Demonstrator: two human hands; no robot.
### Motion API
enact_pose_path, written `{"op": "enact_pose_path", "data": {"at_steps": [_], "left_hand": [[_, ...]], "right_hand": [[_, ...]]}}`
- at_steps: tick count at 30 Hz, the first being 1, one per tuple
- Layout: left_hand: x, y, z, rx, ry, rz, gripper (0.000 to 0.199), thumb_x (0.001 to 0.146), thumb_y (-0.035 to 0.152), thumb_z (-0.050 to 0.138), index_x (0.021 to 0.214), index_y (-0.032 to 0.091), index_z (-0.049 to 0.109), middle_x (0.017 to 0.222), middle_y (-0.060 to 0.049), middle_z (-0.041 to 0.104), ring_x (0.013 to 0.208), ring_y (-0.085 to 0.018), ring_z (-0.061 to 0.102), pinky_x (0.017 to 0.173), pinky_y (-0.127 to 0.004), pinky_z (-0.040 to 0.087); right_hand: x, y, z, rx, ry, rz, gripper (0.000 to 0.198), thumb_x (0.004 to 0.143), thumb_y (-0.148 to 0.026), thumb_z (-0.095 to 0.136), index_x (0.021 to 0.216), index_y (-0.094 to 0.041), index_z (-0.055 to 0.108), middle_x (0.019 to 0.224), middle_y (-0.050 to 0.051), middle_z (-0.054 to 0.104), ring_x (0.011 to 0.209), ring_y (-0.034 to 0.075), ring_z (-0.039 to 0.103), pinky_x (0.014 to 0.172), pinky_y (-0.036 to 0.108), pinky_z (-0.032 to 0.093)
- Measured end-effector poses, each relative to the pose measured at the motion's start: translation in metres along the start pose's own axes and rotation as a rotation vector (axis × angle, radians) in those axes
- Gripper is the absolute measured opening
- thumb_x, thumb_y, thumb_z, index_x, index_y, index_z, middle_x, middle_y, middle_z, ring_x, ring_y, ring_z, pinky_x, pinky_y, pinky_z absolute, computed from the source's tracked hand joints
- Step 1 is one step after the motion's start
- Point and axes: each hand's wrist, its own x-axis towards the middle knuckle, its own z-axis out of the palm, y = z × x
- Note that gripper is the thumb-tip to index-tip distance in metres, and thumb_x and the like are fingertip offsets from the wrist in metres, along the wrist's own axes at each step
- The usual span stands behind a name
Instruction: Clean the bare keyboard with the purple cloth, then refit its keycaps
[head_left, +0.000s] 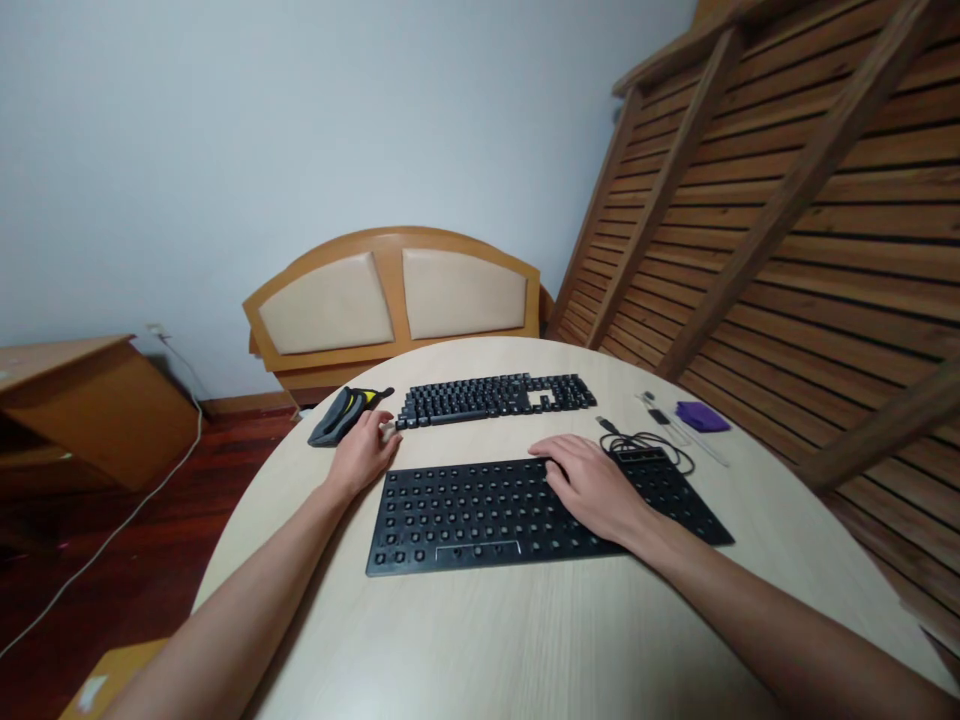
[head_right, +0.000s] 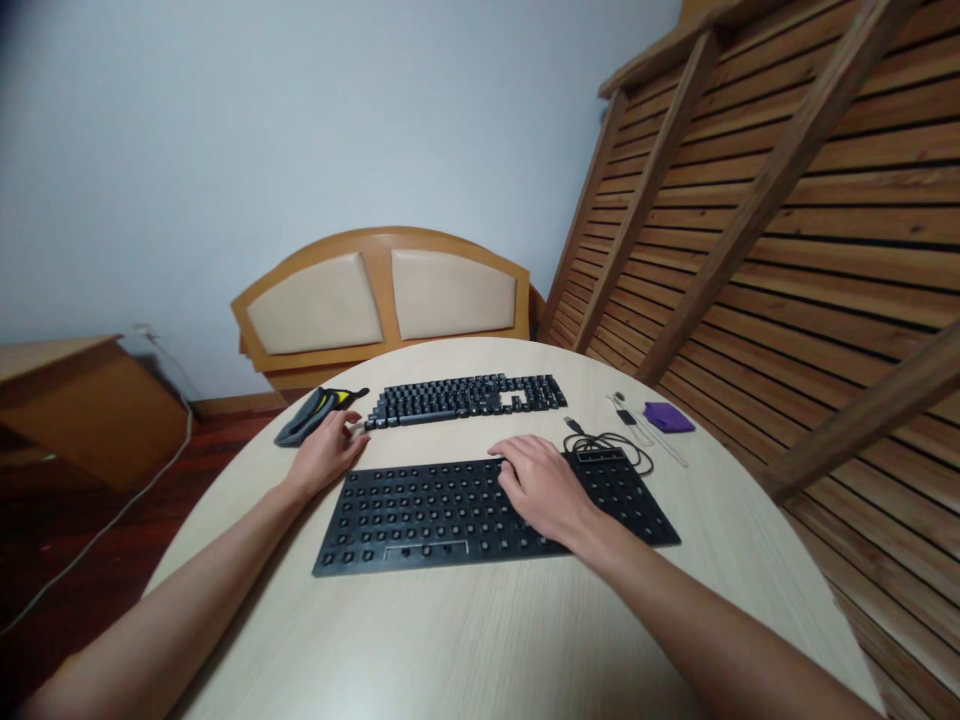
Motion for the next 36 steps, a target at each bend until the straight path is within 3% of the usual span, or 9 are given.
{"op": "enact_pose_path", "data": {"at_steps": [3, 8, 16, 26, 36], "left_hand": [[-0.002, 0.001, 0.001, -0.076, 0.039, -0.007, 0.036, 0.088, 0.040, 0.054, 0.118, 0.019, 0.051, 0.115, -0.010, 0.058, 0.091, -0.024, 0.065, 0.084, -0.035, 0.053], [0.002, 0.003, 0.004, -0.109, 0.048, -0.031, 0.036, 0.088, 0.040, 0.056, 0.117, 0.020, 0.052, 0.113, -0.009, 0.058, 0.089, -0.023, 0.065, 0.082, -0.035, 0.053], [0.007, 0.005, 0.008, -0.043, 0.041, -0.056, 0.035, 0.088, 0.039, 0.060, 0.118, 0.022, 0.054, 0.118, -0.007, 0.060, 0.095, -0.024, 0.065, 0.080, -0.033, 0.051], [0.010, 0.003, 0.009, 0.003, 0.041, -0.034, 0.022, 0.091, 0.037, 0.059, 0.108, 0.024, 0.066, 0.109, -0.004, 0.061, 0.082, -0.019, 0.063, 0.073, -0.028, 0.048], [0.000, -0.001, -0.003, -0.046, 0.065, -0.037, 0.020, 0.093, 0.037, 0.056, 0.101, 0.021, 0.065, 0.101, -0.005, 0.065, 0.081, -0.021, 0.064, 0.071, -0.030, 0.046]], "right_hand": [[-0.011, -0.003, 0.000, 0.012, -0.058, -0.036, 0.035, 0.096, -0.035, 0.047, 0.126, -0.025, 0.062, 0.128, 0.007, 0.065, 0.120, 0.027, 0.057, 0.105, 0.047, 0.043], [-0.020, 0.001, 0.006, 0.012, -0.212, -0.088, 0.071, 0.086, -0.057, 0.059, 0.148, -0.024, 0.044, 0.153, 0.009, 0.044, 0.140, 0.032, 0.038, 0.119, 0.054, 0.026], [-0.017, 0.005, 0.011, -0.003, -0.206, -0.068, 0.063, 0.090, -0.058, 0.054, 0.144, -0.026, 0.049, 0.150, 0.007, 0.047, 0.139, 0.032, 0.040, 0.116, 0.054, 0.032], [-0.016, 0.005, 0.010, -0.016, -0.187, -0.090, 0.060, 0.091, -0.055, 0.055, 0.142, -0.022, 0.052, 0.148, 0.010, 0.049, 0.137, 0.031, 0.042, 0.115, 0.053, 0.035], [-0.014, 0.002, 0.009, -0.052, -0.182, -0.070, 0.058, 0.091, -0.052, 0.055, 0.140, -0.020, 0.053, 0.146, 0.010, 0.052, 0.135, 0.030, 0.045, 0.113, 0.052, 0.037]]}}
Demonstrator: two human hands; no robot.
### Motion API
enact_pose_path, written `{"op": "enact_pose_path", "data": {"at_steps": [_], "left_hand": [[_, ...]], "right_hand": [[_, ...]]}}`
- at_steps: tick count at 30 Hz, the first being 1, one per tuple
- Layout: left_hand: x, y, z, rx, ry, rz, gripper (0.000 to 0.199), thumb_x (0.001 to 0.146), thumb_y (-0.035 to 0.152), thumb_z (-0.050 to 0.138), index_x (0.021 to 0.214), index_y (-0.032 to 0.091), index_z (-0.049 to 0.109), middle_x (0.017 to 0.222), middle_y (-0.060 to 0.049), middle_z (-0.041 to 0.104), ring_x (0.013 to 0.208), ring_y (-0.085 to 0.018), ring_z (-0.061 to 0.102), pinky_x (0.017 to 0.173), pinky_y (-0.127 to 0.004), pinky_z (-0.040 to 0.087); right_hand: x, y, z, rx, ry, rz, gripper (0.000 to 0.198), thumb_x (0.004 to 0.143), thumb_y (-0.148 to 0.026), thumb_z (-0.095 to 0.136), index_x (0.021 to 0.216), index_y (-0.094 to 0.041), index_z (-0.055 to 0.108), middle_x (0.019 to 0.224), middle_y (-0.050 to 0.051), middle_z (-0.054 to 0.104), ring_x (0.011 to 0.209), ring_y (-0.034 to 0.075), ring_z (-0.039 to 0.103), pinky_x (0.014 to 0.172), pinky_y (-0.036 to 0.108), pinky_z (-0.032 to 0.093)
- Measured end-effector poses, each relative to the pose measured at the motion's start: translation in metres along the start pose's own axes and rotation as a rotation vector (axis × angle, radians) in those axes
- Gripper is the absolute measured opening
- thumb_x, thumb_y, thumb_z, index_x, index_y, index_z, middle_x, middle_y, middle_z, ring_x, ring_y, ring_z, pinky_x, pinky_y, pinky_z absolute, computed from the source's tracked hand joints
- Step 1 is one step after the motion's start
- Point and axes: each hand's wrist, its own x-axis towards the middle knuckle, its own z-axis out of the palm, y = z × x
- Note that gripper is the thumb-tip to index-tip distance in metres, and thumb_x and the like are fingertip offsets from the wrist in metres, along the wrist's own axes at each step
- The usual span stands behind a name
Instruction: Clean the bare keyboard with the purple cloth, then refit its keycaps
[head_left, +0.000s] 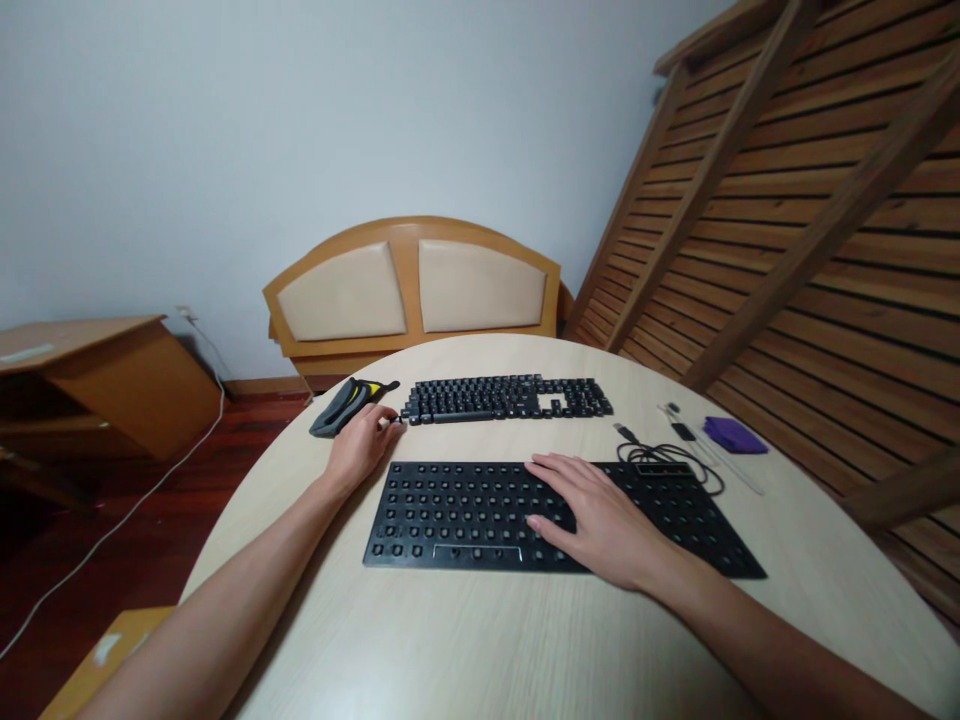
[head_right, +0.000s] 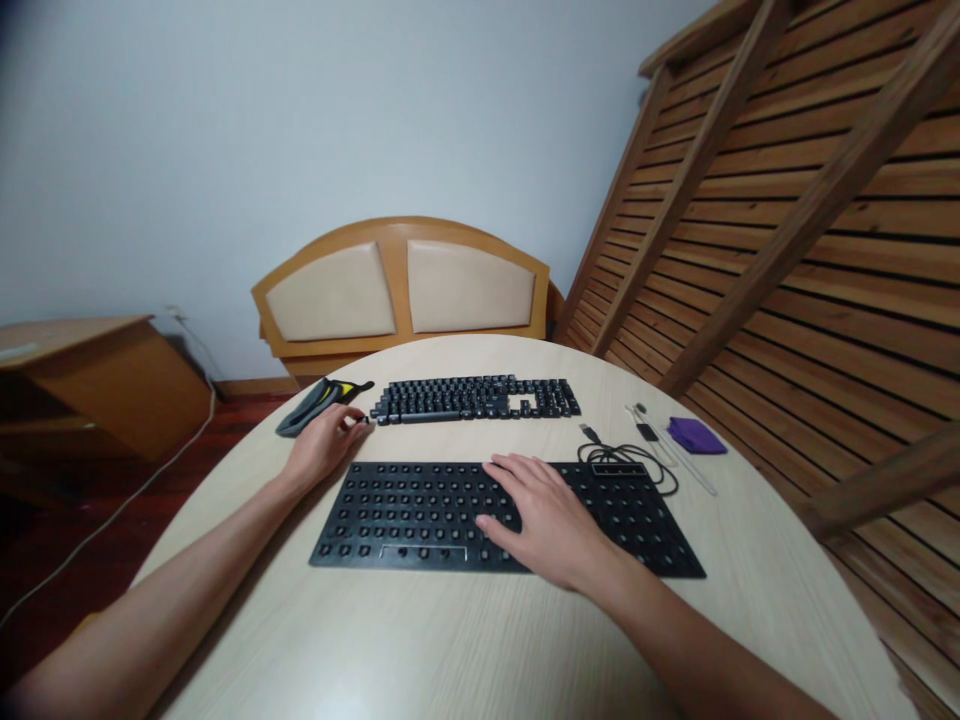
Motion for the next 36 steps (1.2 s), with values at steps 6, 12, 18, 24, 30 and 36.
{"op": "enact_pose_path", "data": {"at_steps": [6, 12, 18, 24, 30, 36], "left_hand": [[-0.012, 0.012, -0.033, -0.212, -0.095, 0.105, 0.029, 0.094, 0.038, 0.052, 0.106, 0.016, 0.066, 0.100, -0.008, 0.067, 0.087, -0.022, 0.062, 0.078, -0.034, 0.049], [-0.026, 0.043, -0.063, -0.422, -0.455, 0.206, 0.025, 0.094, 0.038, 0.055, 0.105, 0.019, 0.067, 0.108, -0.007, 0.068, 0.091, -0.019, 0.063, 0.070, -0.027, 0.049], [-0.030, 0.057, -0.064, -0.581, -0.592, 0.189, 0.022, 0.092, 0.035, 0.060, 0.102, 0.017, 0.067, 0.100, -0.006, 0.070, 0.082, -0.016, 0.061, 0.072, -0.028, 0.047], [-0.035, 0.067, -0.061, -0.755, -0.589, 0.185, 0.021, 0.085, 0.034, 0.069, 0.095, 0.015, 0.067, 0.090, -0.005, 0.069, 0.077, -0.014, 0.059, 0.070, -0.026, 0.047], [-0.040, 0.075, -0.057, -0.790, -0.553, 0.225, 0.023, 0.082, 0.035, 0.074, 0.088, 0.015, 0.065, 0.080, -0.002, 0.067, 0.066, -0.011, 0.057, 0.061, -0.023, 0.045], [-0.046, 0.080, -0.057, -0.712, -0.487, 0.376, 0.027, 0.082, 0.041, 0.076, 0.089, 0.016, 0.067, 0.080, -0.002, 0.068, 0.066, -0.012, 0.059, 0.059, -0.021, 0.045]], "right_hand": [[0.000, 0.004, 0.002, -0.003, 0.009, -0.023, 0.058, 0.092, -0.053, 0.053, 0.140, -0.021, 0.052, 0.146, 0.010, 0.051, 0.135, 0.030, 0.045, 0.113, 0.052, 0.038], [0.000, 0.007, 0.003, -0.026, 0.000, -0.026, 0.058, 0.094, -0.055, 0.050, 0.141, -0.022, 0.052, 0.146, 0.009, 0.051, 0.135, 0.029, 0.045, 0.113, 0.051, 0.038], [-0.001, 0.011, 0.005, -0.041, 0.006, -0.030, 0.056, 0.095, -0.054, 0.049, 0.141, -0.023, 0.051, 0.146, 0.009, 0.051, 0.135, 0.029, 0.045, 0.112, 0.050, 0.039], [0.004, -0.004, -0.003, -0.016, 0.077, -0.102, 0.044, 0.094, -0.042, 0.055, 0.132, -0.021, 0.056, 0.136, 0.011, 0.060, 0.127, 0.028, 0.052, 0.108, 0.052, 0.041], [0.034, -0.062, -0.008, 0.177, 0.120, -0.206, 0.029, 0.088, -0.031, 0.066, 0.115, -0.020, 0.064, 0.108, 0.007, 0.072, 0.102, 0.024, 0.064, 0.094, 0.044, 0.048], [0.046, -0.081, 0.018, 0.415, 0.194, -0.203, 0.016, 0.086, -0.022, 0.069, 0.102, -0.022, 0.067, 0.098, 0.003, 0.074, 0.093, 0.021, 0.066, 0.088, 0.039, 0.047]]}}
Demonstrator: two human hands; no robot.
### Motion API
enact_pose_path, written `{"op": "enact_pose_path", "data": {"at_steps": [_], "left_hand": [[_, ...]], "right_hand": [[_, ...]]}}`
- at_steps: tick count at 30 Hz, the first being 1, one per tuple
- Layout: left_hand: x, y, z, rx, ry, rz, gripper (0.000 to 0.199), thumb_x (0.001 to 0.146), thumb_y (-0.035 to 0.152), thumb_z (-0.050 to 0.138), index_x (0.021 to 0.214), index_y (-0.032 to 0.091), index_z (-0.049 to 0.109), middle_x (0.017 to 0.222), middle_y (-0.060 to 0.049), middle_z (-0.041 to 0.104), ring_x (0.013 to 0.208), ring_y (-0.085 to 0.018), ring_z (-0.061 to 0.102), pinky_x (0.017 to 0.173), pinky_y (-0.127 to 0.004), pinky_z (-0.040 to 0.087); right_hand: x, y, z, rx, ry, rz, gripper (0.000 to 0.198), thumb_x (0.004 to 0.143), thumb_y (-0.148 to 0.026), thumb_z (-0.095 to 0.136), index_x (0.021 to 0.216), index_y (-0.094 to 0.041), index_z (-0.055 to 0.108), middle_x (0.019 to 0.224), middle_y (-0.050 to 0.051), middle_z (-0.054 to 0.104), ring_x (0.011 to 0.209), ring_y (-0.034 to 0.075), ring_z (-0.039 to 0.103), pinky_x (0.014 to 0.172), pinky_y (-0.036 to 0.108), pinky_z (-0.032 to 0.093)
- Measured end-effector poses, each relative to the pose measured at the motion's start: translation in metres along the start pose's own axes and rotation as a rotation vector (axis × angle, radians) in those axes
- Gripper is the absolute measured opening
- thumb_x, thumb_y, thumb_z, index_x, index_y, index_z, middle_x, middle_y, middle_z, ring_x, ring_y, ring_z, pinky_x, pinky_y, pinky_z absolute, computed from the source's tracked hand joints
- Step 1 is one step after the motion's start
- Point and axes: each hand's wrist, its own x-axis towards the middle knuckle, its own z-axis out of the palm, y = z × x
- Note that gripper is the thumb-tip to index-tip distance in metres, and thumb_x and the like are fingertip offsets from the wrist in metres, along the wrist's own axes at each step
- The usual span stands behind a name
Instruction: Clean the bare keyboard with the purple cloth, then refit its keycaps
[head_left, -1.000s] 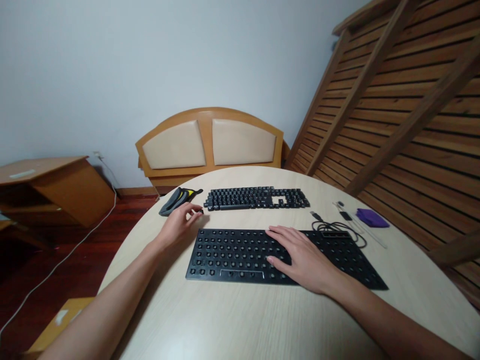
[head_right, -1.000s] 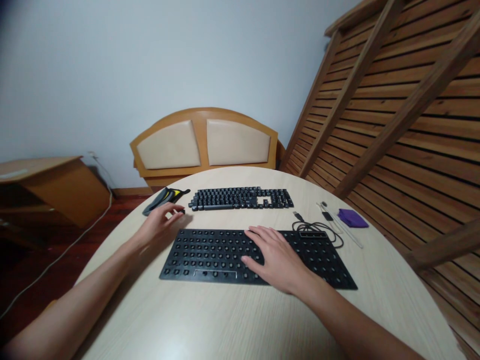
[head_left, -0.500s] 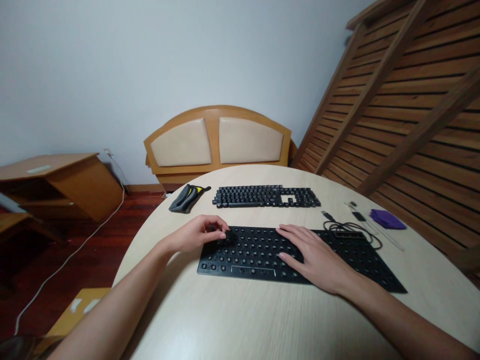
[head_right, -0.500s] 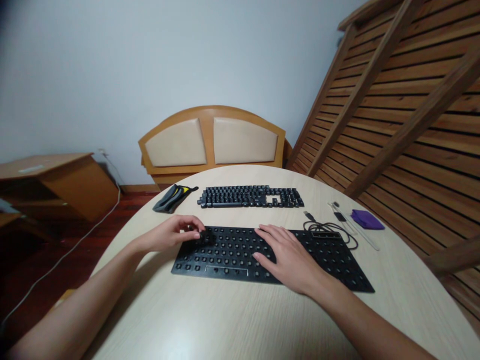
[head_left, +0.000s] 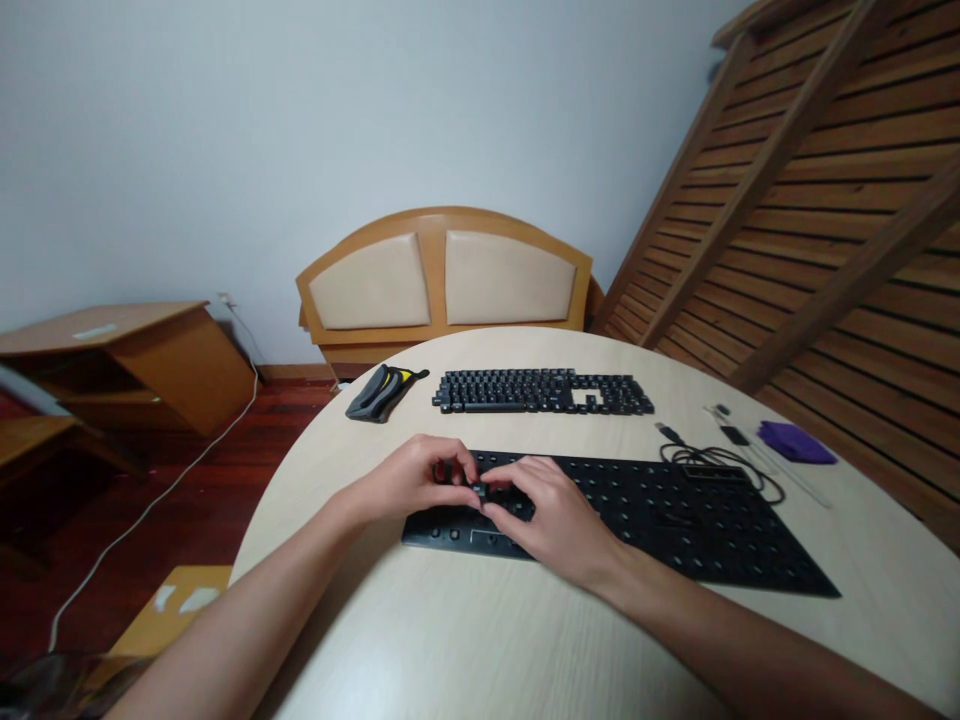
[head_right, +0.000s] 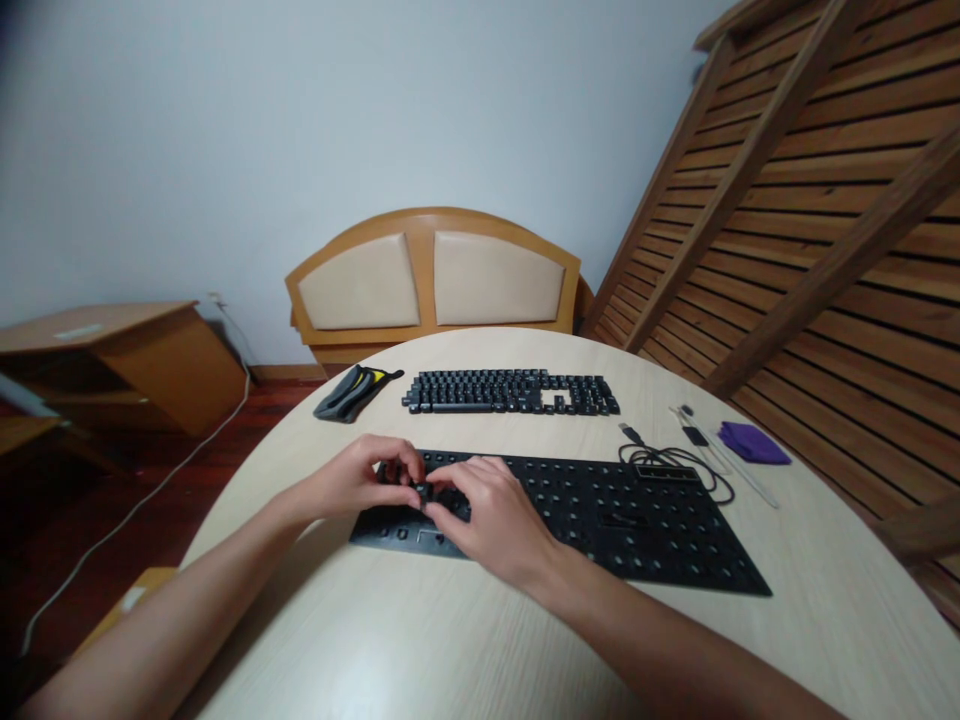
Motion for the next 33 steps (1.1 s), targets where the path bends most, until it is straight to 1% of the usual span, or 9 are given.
{"op": "enact_pose_path", "data": {"at_steps": [3, 6, 8, 13, 16, 20, 23, 29, 33], "left_hand": [[0.000, 0.004, 0.003, 0.096, -0.025, 0.066, 0.027, 0.085, 0.042, 0.074, 0.090, 0.016, 0.067, 0.081, -0.003, 0.069, 0.070, -0.014, 0.062, 0.064, -0.023, 0.046], [0.000, 0.007, 0.005, 0.155, -0.047, 0.110, 0.026, 0.088, 0.043, 0.071, 0.090, 0.017, 0.066, 0.085, -0.004, 0.070, 0.075, -0.014, 0.064, 0.070, -0.024, 0.048], [-0.001, 0.009, 0.004, 0.189, -0.058, 0.126, 0.025, 0.089, 0.042, 0.069, 0.092, 0.017, 0.065, 0.087, -0.004, 0.069, 0.077, -0.015, 0.064, 0.071, -0.024, 0.047], [-0.002, 0.009, 0.000, 0.261, -0.066, 0.129, 0.027, 0.090, 0.042, 0.068, 0.103, 0.019, 0.065, 0.093, -0.004, 0.069, 0.080, -0.016, 0.063, 0.073, -0.025, 0.047], [-0.001, 0.008, -0.001, 0.275, -0.087, 0.154, 0.022, 0.093, 0.039, 0.065, 0.102, 0.019, 0.066, 0.094, -0.005, 0.070, 0.084, -0.017, 0.064, 0.077, -0.027, 0.048], [-0.001, 0.007, 0.000, 0.272, -0.097, 0.144, 0.021, 0.092, 0.039, 0.066, 0.098, 0.018, 0.067, 0.092, -0.005, 0.071, 0.082, -0.016, 0.065, 0.076, -0.026, 0.048], [-0.002, 0.008, 0.000, 0.269, -0.098, 0.137, 0.023, 0.091, 0.041, 0.067, 0.096, 0.018, 0.067, 0.090, -0.004, 0.071, 0.080, -0.016, 0.066, 0.074, -0.026, 0.048], [-0.002, 0.009, -0.001, 0.291, -0.093, 0.161, 0.027, 0.092, 0.044, 0.065, 0.100, 0.019, 0.067, 0.092, -0.006, 0.071, 0.087, -0.018, 0.065, 0.078, -0.028, 0.048], [-0.001, 0.005, -0.001, 0.303, -0.098, 0.170, 0.025, 0.092, 0.043, 0.065, 0.099, 0.019, 0.067, 0.091, -0.005, 0.071, 0.086, -0.018, 0.065, 0.078, -0.028, 0.048]], "right_hand": [[-0.008, 0.005, 0.004, 0.050, 0.036, 0.018, 0.015, 0.085, -0.021, 0.069, 0.100, -0.023, 0.068, 0.094, 0.003, 0.074, 0.089, 0.021, 0.066, 0.085, 0.039, 0.048], [-0.013, 0.007, 0.004, 0.057, 0.053, -0.002, 0.016, 0.084, -0.022, 0.071, 0.100, -0.023, 0.069, 0.094, 0.003, 0.074, 0.088, 0.021, 0.066, 0.083, 0.039, 0.047], [-0.014, 0.008, 0.003, 0.062, 0.059, -0.001, 0.015, 0.085, -0.022, 0.071, 0.099, -0.023, 0.069, 0.093, 0.003, 0.074, 0.088, 0.021, 0.066, 0.083, 0.038, 0.047], [-0.012, 0.009, 0.004, 0.089, 0.053, 0.075, 0.015, 0.086, -0.022, 0.072, 0.101, -0.024, 0.070, 0.096, 0.001, 0.074, 0.090, 0.020, 0.066, 0.084, 0.036, 0.048], [-0.012, 0.009, 0.004, 0.090, 0.053, 0.087, 0.016, 0.085, -0.022, 0.072, 0.101, -0.025, 0.070, 0.097, 0.001, 0.074, 0.091, 0.020, 0.066, 0.084, 0.036, 0.049], [-0.014, 0.009, 0.005, 0.064, 0.051, 0.031, 0.018, 0.086, -0.024, 0.070, 0.104, -0.024, 0.069, 0.099, 0.004, 0.074, 0.093, 0.022, 0.066, 0.085, 0.038, 0.048], [-0.015, 0.008, 0.005, 0.044, 0.052, -0.011, 0.014, 0.089, -0.024, 0.066, 0.103, -0.023, 0.068, 0.098, 0.004, 0.074, 0.092, 0.022, 0.066, 0.085, 0.039, 0.048], [-0.014, 0.008, 0.006, 0.021, 0.059, -0.012, 0.010, 0.092, -0.028, 0.063, 0.100, -0.024, 0.068, 0.096, 0.005, 0.074, 0.091, 0.022, 0.067, 0.083, 0.039, 0.049], [-0.015, 0.009, 0.006, 0.029, 0.053, -0.016, 0.009, 0.091, -0.025, 0.065, 0.099, -0.023, 0.067, 0.098, 0.004, 0.074, 0.093, 0.022, 0.067, 0.084, 0.039, 0.048]]}}
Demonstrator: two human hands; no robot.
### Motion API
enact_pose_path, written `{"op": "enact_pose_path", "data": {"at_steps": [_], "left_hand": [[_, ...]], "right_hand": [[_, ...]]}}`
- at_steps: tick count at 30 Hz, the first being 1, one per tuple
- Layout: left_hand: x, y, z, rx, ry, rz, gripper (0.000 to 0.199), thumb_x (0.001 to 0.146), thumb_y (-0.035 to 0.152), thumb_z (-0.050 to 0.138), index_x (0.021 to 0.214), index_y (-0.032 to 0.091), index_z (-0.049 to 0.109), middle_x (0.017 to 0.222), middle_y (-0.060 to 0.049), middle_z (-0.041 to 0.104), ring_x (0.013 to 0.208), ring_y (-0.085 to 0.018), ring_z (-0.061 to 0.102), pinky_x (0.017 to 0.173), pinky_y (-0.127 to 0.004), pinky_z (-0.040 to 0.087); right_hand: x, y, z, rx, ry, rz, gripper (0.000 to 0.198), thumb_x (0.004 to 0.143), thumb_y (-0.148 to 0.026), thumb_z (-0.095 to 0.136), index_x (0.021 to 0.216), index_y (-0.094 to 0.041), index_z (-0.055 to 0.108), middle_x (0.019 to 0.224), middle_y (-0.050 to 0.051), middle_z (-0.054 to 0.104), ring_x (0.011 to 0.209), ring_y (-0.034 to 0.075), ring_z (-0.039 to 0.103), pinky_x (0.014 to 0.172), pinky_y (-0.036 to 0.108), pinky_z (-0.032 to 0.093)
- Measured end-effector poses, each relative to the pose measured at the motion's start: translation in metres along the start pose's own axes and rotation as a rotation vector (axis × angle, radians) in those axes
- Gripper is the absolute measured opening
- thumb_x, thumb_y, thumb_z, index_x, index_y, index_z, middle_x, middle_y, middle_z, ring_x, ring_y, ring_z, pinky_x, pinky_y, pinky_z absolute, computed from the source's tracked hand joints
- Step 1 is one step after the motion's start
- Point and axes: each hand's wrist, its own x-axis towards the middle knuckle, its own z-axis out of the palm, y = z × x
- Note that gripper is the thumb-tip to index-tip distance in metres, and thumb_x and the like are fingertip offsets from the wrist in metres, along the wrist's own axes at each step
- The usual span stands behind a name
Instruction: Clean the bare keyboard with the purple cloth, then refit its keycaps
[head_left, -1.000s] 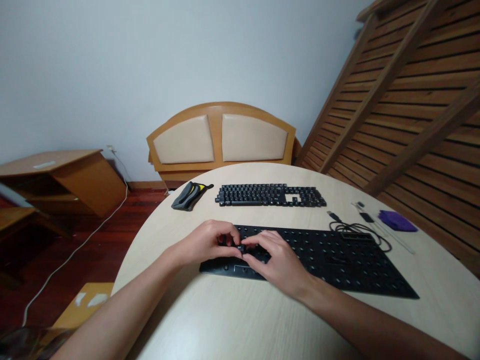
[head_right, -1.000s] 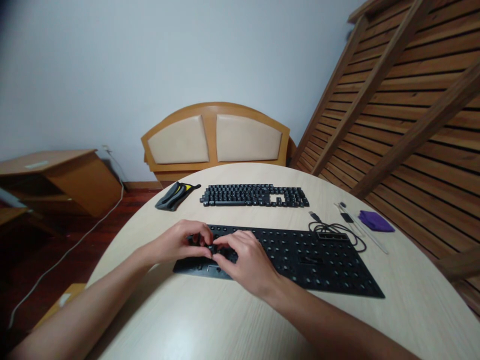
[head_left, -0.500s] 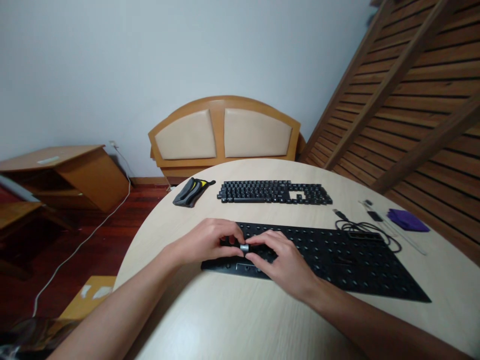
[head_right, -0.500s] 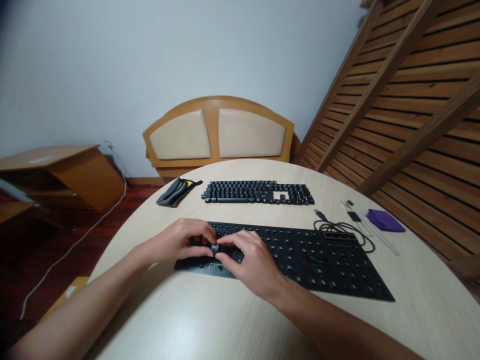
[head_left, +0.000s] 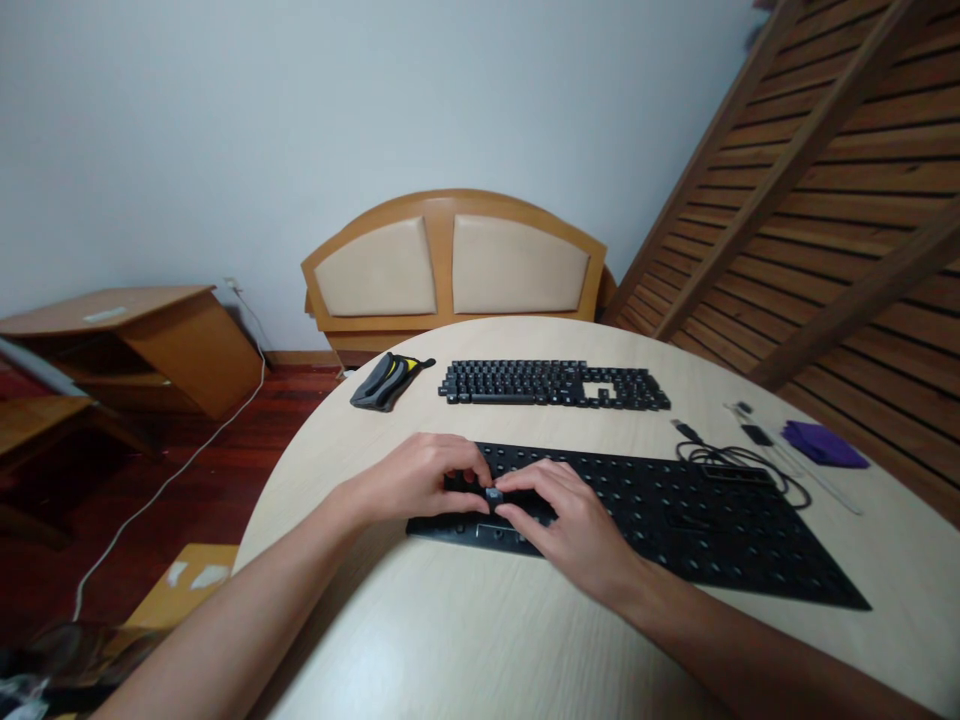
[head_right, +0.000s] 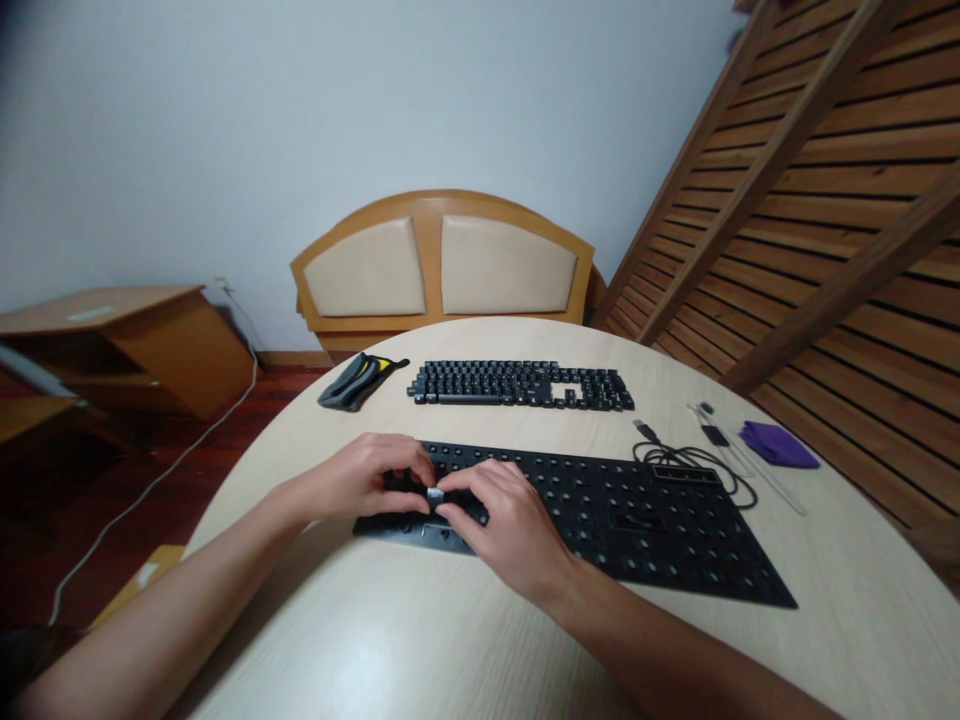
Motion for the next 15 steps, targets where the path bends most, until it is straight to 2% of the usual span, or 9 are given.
{"op": "enact_pose_path", "data": {"at_steps": [9, 15], "left_hand": [[0.001, 0.004, -0.003, 0.018, -0.041, -0.038, 0.021, 0.090, 0.040, 0.067, 0.097, 0.019, 0.068, 0.089, -0.004, 0.071, 0.081, -0.017, 0.065, 0.075, -0.027, 0.047], [-0.007, -0.021, -0.021, 0.034, 0.014, -0.102, 0.024, 0.086, 0.033, 0.071, 0.106, 0.022, 0.067, 0.113, -0.007, 0.069, 0.106, -0.023, 0.062, 0.097, -0.039, 0.046]], "right_hand": [[0.000, -0.002, -0.001, -0.032, -0.026, -0.047, 0.013, 0.089, -0.019, 0.064, 0.101, -0.023, 0.066, 0.097, 0.004, 0.074, 0.093, 0.022, 0.066, 0.084, 0.039, 0.049], [0.002, -0.002, 0.000, -0.045, -0.043, -0.031, 0.012, 0.089, -0.021, 0.066, 0.101, -0.023, 0.068, 0.097, 0.004, 0.074, 0.093, 0.022, 0.066, 0.084, 0.040, 0.049]]}}
